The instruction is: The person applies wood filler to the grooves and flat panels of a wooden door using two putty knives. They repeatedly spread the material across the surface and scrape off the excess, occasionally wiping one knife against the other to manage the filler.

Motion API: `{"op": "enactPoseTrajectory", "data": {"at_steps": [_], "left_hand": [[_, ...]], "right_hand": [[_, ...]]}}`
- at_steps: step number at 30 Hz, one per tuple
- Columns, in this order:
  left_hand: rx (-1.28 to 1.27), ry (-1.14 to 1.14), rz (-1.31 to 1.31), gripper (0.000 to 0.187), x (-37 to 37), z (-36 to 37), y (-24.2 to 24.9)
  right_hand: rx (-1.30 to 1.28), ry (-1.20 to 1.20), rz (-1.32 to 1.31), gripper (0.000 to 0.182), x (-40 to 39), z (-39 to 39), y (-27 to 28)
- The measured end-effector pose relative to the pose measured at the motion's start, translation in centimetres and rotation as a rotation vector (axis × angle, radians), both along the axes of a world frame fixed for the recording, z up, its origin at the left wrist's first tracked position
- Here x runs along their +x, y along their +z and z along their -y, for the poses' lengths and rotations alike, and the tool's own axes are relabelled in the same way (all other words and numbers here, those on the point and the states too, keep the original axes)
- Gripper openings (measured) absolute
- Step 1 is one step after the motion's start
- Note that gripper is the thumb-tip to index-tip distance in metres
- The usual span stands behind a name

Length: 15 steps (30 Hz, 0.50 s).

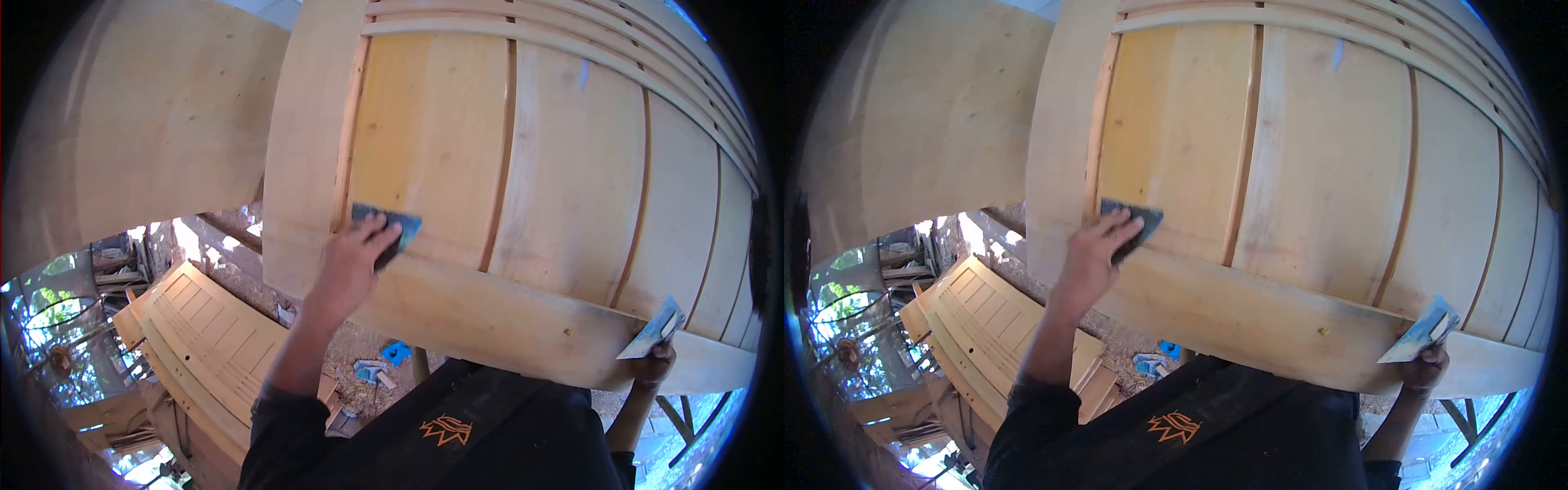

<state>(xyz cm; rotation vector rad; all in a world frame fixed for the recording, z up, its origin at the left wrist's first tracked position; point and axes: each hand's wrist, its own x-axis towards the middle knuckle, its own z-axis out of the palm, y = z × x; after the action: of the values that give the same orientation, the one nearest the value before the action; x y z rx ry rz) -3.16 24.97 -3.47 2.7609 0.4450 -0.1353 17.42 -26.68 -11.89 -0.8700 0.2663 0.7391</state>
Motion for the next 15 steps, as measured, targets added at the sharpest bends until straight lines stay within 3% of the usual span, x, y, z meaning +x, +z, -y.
{"op": "enactPoseTrajectory", "data": {"at_steps": [3, 7, 12, 15], "left_hand": [[-0.001, -0.012, -0.057, 0.049, -1.1, 1.3, 2.0], [0.058, -0.100, -0.036, 0.045, 5.7, -1.6, 4.1], [0.189, -0.214, -0.007, 0.044, 16.5, -7.5, 2.4], [0.043, -0.132, -0.141, 0.045, 17.2, -7.5, 1.3]], "right_hand": [[0.060, -0.006, -0.019, 0.068, -0.2, -0.7, 0.3], [0.111, -0.026, -0.019, 0.067, -0.2, -1.2, 0.7], [0.083, -0.052, -0.030, 0.066, -0.2, 0.0, 0.0], [0.080, -0.035, -0.024, 0.066, 0.0, 0.4, -0.3]]}}
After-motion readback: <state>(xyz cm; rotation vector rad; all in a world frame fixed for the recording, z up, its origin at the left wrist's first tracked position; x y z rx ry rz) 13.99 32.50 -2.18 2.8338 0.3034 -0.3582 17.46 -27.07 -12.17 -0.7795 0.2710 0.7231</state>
